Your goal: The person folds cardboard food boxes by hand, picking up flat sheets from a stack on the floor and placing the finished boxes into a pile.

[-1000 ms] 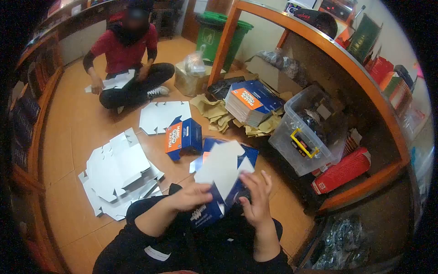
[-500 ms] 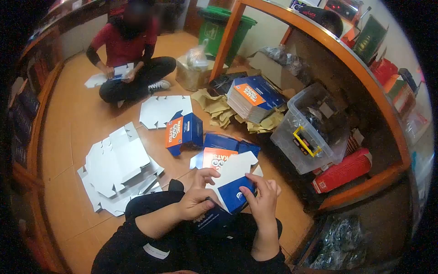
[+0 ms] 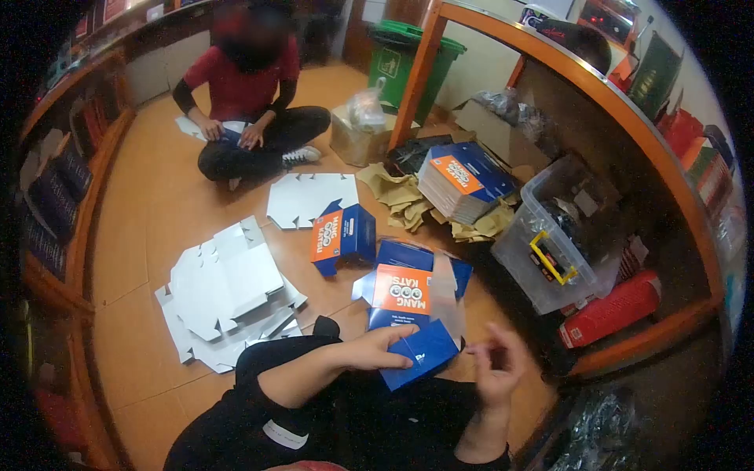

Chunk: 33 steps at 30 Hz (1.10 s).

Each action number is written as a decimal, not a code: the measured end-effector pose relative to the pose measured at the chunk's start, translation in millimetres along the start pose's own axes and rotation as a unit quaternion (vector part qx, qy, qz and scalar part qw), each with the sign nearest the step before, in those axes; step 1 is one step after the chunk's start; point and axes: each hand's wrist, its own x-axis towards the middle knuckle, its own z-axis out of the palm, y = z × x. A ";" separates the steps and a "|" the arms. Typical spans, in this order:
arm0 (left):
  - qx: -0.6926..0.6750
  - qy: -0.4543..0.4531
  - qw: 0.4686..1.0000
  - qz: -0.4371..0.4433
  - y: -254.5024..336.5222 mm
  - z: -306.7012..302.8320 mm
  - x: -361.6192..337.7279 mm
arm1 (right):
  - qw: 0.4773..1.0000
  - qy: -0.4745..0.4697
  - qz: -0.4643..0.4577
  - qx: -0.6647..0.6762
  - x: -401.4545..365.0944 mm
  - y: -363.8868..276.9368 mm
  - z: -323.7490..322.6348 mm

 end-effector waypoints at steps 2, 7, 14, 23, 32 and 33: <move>0.002 0.011 1.000 0.003 -3.8 1.4 2.1 | 0.998 0.009 0.021 0.057 4.7 7.6 -14.5; 0.059 -0.031 0.998 -0.016 3.6 6.8 0.2 | 0.934 -0.332 0.128 -0.026 5.7 5.8 -14.9; 0.170 0.015 0.985 -0.010 0.3 1.1 3.4 | 0.940 -0.262 0.196 0.097 -7.9 23.6 -22.4; 0.053 0.075 0.995 -0.051 -36.2 10.4 13.6 | 0.947 -0.285 0.109 -0.097 -15.0 24.9 -12.4; 0.036 0.096 0.991 -0.084 -37.0 9.5 13.3 | 0.957 -0.226 0.105 -0.149 -17.4 26.4 4.5; 0.052 0.099 0.990 -0.087 -37.7 8.8 13.3 | 0.960 -0.204 0.100 -0.163 -18.6 25.8 6.8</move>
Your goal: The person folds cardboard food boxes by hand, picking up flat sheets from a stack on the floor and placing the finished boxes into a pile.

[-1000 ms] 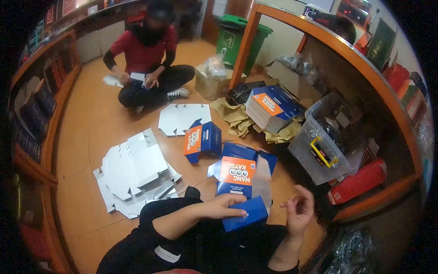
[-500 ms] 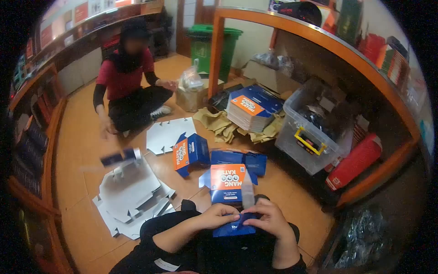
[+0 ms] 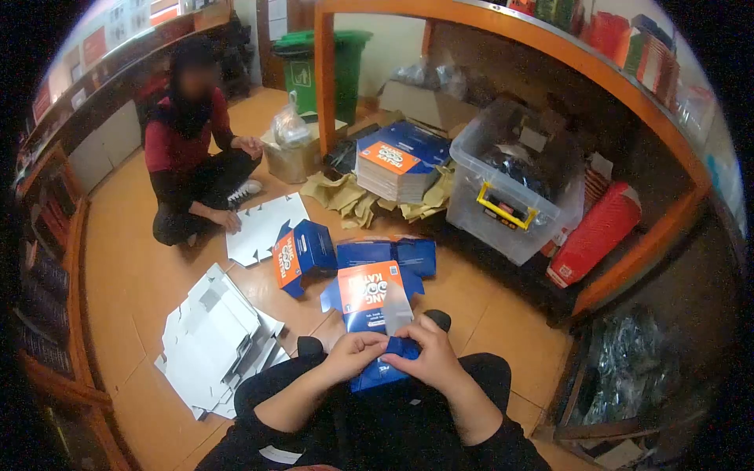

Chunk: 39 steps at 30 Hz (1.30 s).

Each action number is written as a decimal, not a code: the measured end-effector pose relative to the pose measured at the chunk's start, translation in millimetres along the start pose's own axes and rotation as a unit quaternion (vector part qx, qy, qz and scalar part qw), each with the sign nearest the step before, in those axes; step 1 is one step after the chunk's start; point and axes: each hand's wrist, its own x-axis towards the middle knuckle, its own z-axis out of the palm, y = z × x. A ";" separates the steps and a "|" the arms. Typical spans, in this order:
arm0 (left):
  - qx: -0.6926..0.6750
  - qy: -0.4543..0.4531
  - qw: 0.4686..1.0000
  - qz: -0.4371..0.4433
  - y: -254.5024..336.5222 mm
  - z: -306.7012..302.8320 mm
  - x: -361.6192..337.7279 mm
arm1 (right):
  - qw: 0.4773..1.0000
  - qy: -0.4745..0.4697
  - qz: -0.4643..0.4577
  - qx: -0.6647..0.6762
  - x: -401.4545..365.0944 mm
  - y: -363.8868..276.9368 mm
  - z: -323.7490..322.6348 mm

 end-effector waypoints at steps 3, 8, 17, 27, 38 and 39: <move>0.029 0.011 0.999 0.012 -4.9 -0.2 2.6 | 0.997 0.057 -0.019 -0.040 3.6 -0.4 -0.5; -0.059 -0.024 0.998 0.002 -7.3 -3.3 -2.1 | 0.990 -0.107 -0.088 0.017 8.6 8.7 -6.5; -0.269 0.196 0.939 0.085 14.1 -6.2 4.9 | 0.980 -0.060 -0.180 -0.066 10.5 -18.2 -14.0; -0.270 0.165 0.940 0.127 32.4 -4.1 -14.0 | 0.977 0.091 -0.166 -0.101 17.8 -24.2 34.4; -0.162 0.185 0.941 0.232 14.1 0.0 0.5 | 0.972 0.067 -0.195 -0.109 33.0 -23.2 39.8; 0.285 0.202 0.908 0.231 13.3 -10.7 -6.8 | 0.964 0.067 -0.182 -0.179 35.6 -28.4 43.4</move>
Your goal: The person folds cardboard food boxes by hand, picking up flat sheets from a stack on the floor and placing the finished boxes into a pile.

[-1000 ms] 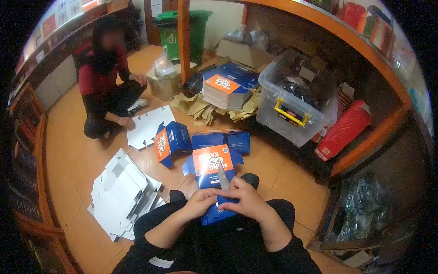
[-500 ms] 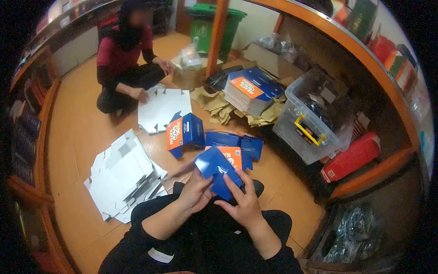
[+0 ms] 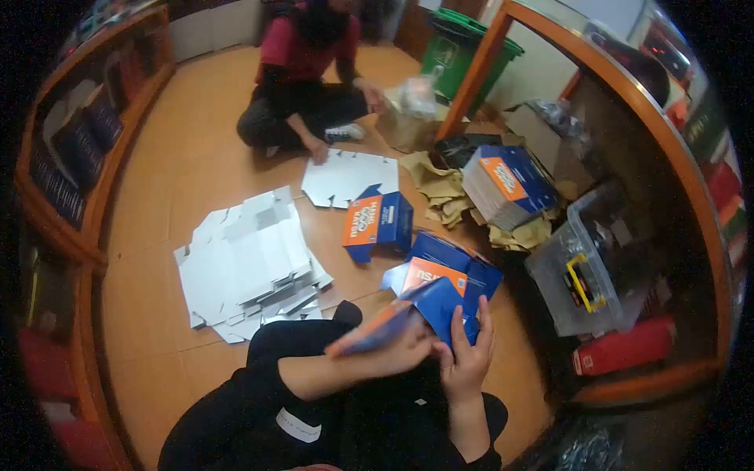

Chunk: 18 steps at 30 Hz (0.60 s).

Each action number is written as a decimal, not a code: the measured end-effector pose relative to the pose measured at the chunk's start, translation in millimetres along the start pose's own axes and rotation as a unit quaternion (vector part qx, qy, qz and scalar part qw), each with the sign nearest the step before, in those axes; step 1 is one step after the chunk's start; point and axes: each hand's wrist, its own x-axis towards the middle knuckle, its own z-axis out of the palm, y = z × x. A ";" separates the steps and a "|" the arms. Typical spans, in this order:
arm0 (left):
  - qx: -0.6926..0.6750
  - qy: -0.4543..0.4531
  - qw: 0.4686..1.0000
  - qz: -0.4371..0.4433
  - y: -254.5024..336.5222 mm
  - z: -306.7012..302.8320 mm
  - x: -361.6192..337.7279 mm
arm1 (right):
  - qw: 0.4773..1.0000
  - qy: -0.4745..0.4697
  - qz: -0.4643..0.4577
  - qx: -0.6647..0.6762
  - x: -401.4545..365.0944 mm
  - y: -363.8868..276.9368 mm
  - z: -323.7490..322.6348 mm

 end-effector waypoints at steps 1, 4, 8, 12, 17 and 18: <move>-0.293 0.096 0.951 -0.022 5.5 14.1 0.7 | 1.000 0.003 -0.004 0.000 1.2 -1.2 3.1; -0.132 -0.088 0.984 -0.085 11.8 -14.2 -0.8 | 0.999 0.024 -0.019 -0.018 -1.1 8.5 2.4; -0.253 -0.242 0.937 0.017 27.1 -55.7 -1.6 | 0.961 0.218 -0.007 -0.169 10.3 45.7 -28.3; -0.053 -0.146 0.984 -0.083 -6.0 -118.8 -12.1 | 0.985 0.143 0.014 -0.101 7.1 42.5 -30.5; 0.142 0.090 0.930 -0.326 -125.3 -194.7 -84.1 | 0.998 0.018 0.050 -0.016 -35.3 55.8 -29.2; 0.240 0.049 0.902 -0.357 -165.7 -207.2 -113.1 | 0.997 0.017 0.072 0.008 -41.7 60.2 -29.6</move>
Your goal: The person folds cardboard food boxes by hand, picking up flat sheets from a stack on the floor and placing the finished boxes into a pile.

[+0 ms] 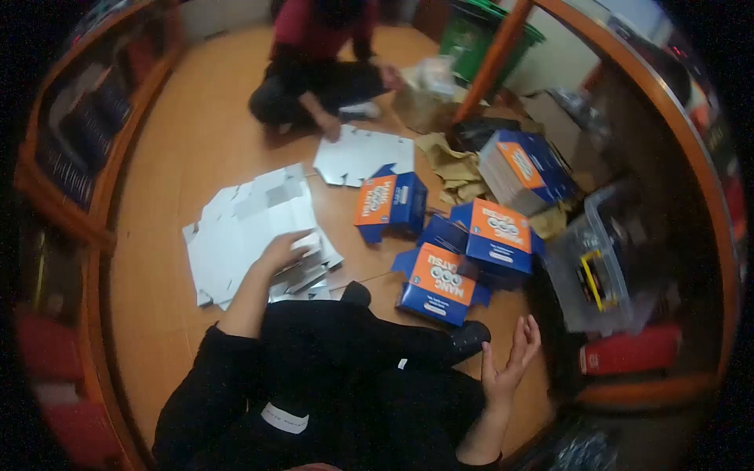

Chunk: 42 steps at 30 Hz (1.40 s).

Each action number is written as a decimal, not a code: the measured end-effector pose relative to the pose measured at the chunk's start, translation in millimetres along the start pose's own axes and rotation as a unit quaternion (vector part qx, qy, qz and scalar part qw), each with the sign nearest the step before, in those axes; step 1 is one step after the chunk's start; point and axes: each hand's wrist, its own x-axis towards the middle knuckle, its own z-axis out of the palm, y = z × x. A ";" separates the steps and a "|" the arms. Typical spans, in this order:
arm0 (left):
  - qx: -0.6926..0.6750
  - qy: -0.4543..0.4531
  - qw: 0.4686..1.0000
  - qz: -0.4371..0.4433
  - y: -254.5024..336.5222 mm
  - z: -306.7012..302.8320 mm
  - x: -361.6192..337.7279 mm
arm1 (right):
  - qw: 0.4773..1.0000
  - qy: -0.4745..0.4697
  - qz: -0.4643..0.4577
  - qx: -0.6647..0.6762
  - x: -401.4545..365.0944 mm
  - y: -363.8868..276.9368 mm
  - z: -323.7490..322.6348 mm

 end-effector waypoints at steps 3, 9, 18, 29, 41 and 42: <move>0.201 -0.089 0.975 -0.008 -76.1 29.9 -28.6 | 0.999 0.007 0.042 0.018 -11.8 8.8 -12.9; 0.163 0.114 0.978 -0.065 -50.9 40.5 -42.5 | 0.990 -0.009 0.112 0.090 -31.2 17.5 -18.2; -0.003 0.243 0.967 -0.080 -31.7 5.3 -40.9 | 0.989 0.022 0.101 0.102 -57.6 28.4 -31.0; -0.136 0.363 0.922 -0.008 -2.1 -52.4 -39.3 | 0.955 0.221 0.084 0.181 -65.7 38.9 -65.0; -0.104 0.532 0.827 0.149 141.2 -94.8 -73.3 | 0.931 0.262 0.059 0.245 -66.7 30.7 -73.3; -0.112 0.494 0.841 0.191 171.5 -91.5 -82.8 | 0.931 0.247 0.057 0.261 -65.9 27.9 -67.8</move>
